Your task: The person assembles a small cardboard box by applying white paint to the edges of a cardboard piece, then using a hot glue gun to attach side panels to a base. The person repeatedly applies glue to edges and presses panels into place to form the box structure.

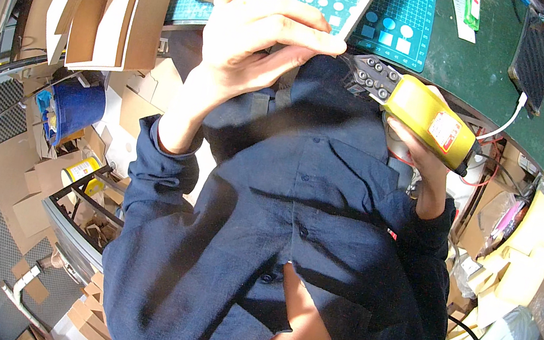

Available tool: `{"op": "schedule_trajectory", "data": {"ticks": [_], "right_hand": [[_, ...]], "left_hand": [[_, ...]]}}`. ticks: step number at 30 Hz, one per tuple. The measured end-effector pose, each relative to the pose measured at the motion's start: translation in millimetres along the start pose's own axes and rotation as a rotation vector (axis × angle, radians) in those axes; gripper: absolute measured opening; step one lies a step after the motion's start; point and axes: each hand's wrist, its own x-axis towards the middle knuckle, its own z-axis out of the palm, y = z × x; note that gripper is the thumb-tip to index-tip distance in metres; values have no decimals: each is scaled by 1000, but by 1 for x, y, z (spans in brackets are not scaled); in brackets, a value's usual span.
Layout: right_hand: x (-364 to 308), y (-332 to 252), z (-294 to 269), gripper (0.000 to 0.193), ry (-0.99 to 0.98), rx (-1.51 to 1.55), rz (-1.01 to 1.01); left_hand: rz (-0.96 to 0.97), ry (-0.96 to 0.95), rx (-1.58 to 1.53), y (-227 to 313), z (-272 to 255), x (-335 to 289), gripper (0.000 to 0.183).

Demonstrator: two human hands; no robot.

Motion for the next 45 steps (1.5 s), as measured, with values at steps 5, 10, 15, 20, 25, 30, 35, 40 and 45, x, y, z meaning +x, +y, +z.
{"op": "schedule_trajectory", "data": {"ticks": [5,10,15,20,25,30,35,40,45], "right_hand": [[1,-3,0,39,4,2,15],[1,0,-1,39,-6,-76,-45],[3,2,-2,39,-13,-119,-78],[3,-2,-3,39,-20,-110,-38],[2,0,-1,39,2,-96,-77],[1,-3,-1,40,-12,-47,-9],[1,-3,1,41,-2,-71,-44],[1,-6,-1,41,-4,-73,-59],[1,-10,-2,41,-10,-64,-54]], "left_hand": [[1,-4,1,0,-1,0,30],[-12,-2,12,1,0,-1,31],[2,6,6,0,0,0,33],[3,0,-4,-1,-1,0,32],[14,-5,13,0,-1,1,32],[11,-3,11,-1,-1,0,31],[10,-7,8,-1,-2,1,31],[1,-3,11,0,-2,2,30],[-4,7,23,2,-2,5,29]]}}
